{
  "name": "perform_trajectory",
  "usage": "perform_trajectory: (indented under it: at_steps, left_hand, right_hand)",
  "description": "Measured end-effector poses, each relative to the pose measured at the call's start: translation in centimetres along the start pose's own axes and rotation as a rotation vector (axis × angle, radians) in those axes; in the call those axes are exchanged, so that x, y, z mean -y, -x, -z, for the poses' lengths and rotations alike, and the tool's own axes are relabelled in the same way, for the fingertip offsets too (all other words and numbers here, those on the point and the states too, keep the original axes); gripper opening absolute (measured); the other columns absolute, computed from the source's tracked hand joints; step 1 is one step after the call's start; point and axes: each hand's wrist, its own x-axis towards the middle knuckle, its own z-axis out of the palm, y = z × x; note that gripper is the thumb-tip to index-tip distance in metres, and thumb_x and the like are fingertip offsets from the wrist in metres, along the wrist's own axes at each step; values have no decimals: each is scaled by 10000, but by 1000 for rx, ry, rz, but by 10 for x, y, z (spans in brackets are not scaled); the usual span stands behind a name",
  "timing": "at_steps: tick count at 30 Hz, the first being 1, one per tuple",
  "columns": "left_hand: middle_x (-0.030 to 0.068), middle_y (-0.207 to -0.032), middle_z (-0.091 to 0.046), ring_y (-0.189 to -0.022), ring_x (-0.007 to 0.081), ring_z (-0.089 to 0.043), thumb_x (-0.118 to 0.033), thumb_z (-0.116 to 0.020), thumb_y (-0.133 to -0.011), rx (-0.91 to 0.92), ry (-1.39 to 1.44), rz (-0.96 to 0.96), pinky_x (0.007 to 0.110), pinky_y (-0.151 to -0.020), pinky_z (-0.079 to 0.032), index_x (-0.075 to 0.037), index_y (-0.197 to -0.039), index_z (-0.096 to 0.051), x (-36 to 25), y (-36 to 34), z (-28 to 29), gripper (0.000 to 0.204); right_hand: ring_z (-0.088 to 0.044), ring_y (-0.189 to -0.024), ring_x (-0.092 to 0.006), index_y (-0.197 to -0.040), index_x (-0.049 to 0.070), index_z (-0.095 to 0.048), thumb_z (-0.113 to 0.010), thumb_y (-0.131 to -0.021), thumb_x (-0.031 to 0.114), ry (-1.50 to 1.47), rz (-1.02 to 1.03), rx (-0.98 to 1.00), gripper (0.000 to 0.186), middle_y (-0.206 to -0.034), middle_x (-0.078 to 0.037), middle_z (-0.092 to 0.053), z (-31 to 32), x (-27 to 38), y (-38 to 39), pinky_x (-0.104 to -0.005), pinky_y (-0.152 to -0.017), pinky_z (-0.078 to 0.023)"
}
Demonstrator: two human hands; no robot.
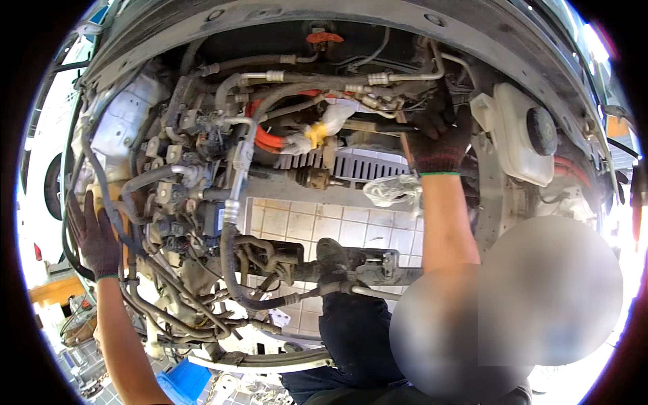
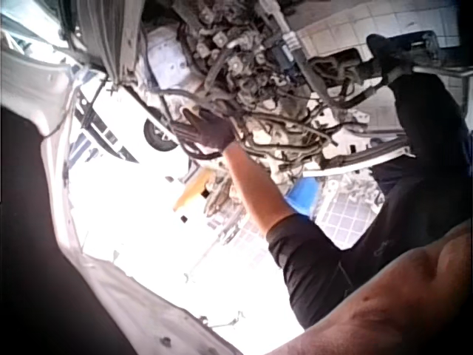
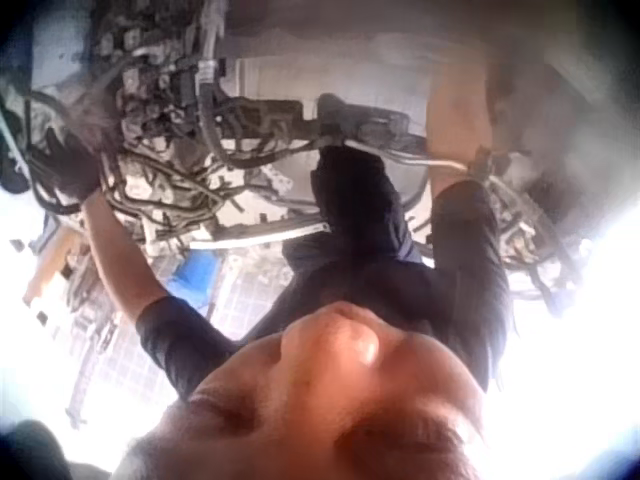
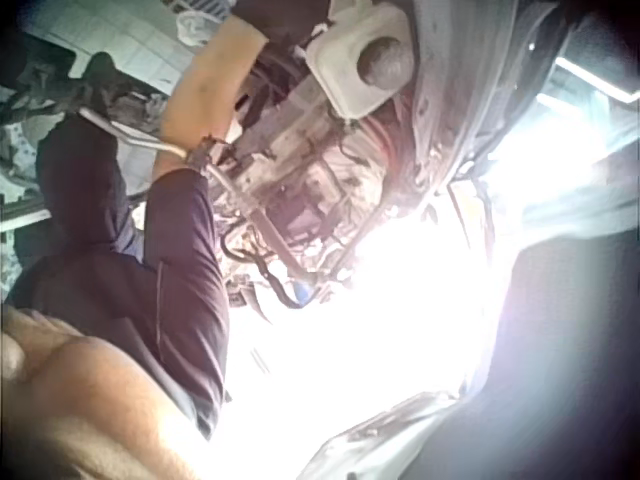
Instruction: The person works under the front of a car, wiping a metal component with a cloth and using a power impact wrench to remove bolts. They then retrieve a socket wrench from a toolbox and use it to tighten a bolt on the car's undercarriage.
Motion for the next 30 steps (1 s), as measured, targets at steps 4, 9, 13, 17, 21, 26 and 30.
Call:
perform_trajectory:
  at_steps: [4, 9, 13, 17, 21, 26, 30]
  left_hand:
    - [173, -1710, -468, -1461, 429, -571, -183, -581, -1105, 204, 295, -59, 513, -1167, -527, -96, -1659, -435, 8, -10, -12, 580]
    - [155, -1738, -430, -1450, 405, -586, -143, -642, -1061, 287, 275, 19, 496, -1142, -545, -119, -1680, -407, 11, 1, -12, 663]
    - [148, -1739, -431, -1423, 400, -611, -143, -673, -1042, 300, 270, 50, 487, -1110, -565, -131, -1689, -396, -1, -11, -14, 704]
    - [125, -1749, -423, -1393, 399, -632, -188, -652, -1061, 329, 333, 71, 483, -1063, -590, -143, -1703, -377, 11, 0, -27, 700]
    - [143, -1713, -465, -1405, 392, -625, -169, -640, -1058, 322, 330, 52, 482, -1084, -577, -129, -1702, -380, 13, -2, -26, 695]
    - [203, -1617, -566, -1355, 370, -662, -95, -641, -1043, 224, 298, -32, 466, -1066, -575, -89, -1693, -399, 20, 2, -31, 694]
    - [202, -1641, -543, -1361, 355, -658, -86, -645, -1049, 258, 374, -8, 438, -1067, -576, -89, -1703, -385, 24, 4, -35, 704]
  right_hand:
    - [-546, -653, -76, -1220, 79, -779, -686, -1070, 324, 555, 663, 123, 302, -951, -21, -743, 21, -38, -20, -266, -611, -505]
    - [-555, -710, -66, -1357, 69, -727, -681, -1076, 279, 146, 190, 111, 353, -995, -25, -739, -7, -3, 21, -277, -582, -451]
    - [-560, -740, -65, -1428, 83, -702, -736, -1040, 277, -658, -284, 647, 435, -1023, -11, -751, 26, -22, -13, -277, -575, -417]
    - [-500, -691, -73, -1436, 111, -702, -725, -1041, 366, -216, -204, 235, 471, -932, 18, -713, 3, -9, 11, -267, -566, -385]
    - [-432, -637, -86, -1398, 142, -731, -682, -1062, 427, 229, 153, 19, 443, -824, 34, -632, -8, -14, 13, -272, -551, -361]
    - [-511, -680, -84, -1325, 153, -768, -784, -1006, 331, -453, -299, -76, 365, -841, 52, -641, -12, 0, 22, -284, -569, -412]
    - [-520, -674, -93, -1241, 147, -775, -775, -1021, 321, -101, -87, 19, 281, -830, 48, -627, -6, -2, 21, -302, -564, -440]
